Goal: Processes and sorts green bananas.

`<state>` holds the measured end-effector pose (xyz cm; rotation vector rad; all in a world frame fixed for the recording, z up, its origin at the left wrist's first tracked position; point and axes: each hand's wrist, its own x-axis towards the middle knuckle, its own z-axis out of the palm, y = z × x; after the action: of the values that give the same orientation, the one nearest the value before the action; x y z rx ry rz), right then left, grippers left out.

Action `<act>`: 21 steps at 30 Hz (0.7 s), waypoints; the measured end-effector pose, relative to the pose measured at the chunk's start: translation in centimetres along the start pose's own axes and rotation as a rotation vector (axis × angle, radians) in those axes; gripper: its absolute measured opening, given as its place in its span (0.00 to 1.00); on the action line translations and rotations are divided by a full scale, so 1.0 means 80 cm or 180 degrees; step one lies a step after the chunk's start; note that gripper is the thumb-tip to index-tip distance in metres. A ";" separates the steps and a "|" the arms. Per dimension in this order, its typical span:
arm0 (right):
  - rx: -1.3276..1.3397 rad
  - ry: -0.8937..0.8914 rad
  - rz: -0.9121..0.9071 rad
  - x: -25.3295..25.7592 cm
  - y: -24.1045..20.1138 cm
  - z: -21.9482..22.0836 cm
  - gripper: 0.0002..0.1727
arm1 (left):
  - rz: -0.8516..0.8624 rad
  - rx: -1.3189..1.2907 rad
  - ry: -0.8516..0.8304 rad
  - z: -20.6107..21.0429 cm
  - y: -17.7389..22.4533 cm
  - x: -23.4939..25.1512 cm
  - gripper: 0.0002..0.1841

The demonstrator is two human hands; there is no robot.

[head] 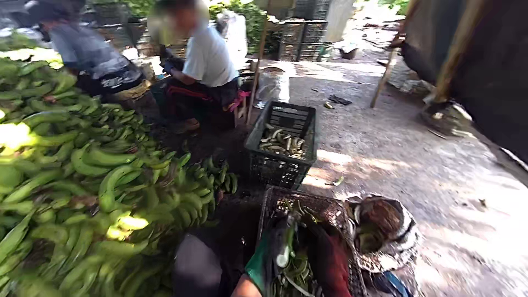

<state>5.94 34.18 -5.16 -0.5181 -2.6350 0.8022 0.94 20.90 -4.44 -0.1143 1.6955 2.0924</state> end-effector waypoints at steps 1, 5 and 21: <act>0.0087 0.0147 0.0222 0.014 0.004 -0.005 0.22 | -0.0044 0.0159 -0.0044 0.005 0.001 -0.004 0.19; 0.1232 -0.0174 -0.0070 -0.007 0.004 -0.004 0.24 | 0.0229 0.0170 0.0317 -0.004 0.009 0.006 0.21; 0.1604 -0.0204 -0.0149 -0.078 0.015 0.025 0.20 | 0.1267 -0.1017 0.0890 0.030 0.002 0.029 0.30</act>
<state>10.85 31.50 -8.76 -0.2928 -2.3548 1.4251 -0.69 23.79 -4.53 -0.1869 1.6215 2.7491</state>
